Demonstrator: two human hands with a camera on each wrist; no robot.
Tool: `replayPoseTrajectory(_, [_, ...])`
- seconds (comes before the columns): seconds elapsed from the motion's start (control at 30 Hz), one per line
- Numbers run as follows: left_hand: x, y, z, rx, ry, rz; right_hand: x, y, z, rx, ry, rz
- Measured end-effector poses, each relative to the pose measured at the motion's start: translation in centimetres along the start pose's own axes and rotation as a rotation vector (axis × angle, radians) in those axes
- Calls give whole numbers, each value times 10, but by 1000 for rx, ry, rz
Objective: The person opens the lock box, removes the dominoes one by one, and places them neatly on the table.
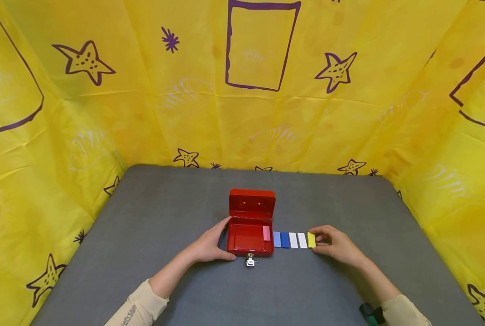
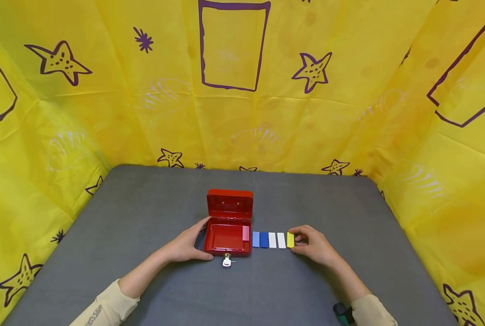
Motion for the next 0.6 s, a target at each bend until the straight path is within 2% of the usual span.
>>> replayPoseTrajectory(0.17, [1, -1, 0, -2, 1, -5, 0, 0, 1, 19, -13, -44])
replayPoseTrajectory(0.43, [1, -1, 1, 6, -2, -17, 0, -4, 0, 46, -66, -62])
replayPoseTrajectory(0.6, [1, -1, 0, 4, -1, -17, 0, -7, -2, 11, -21, -34])
Point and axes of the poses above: each hand's wrist, its own x-axis towards the middle knuckle, its own z-axis out of the palm, y = z × x, the point moved 5 cm from there along x, towards the middle knuckle, and after that the axes turned 10 degrees about -x, right-handed, at the moved point
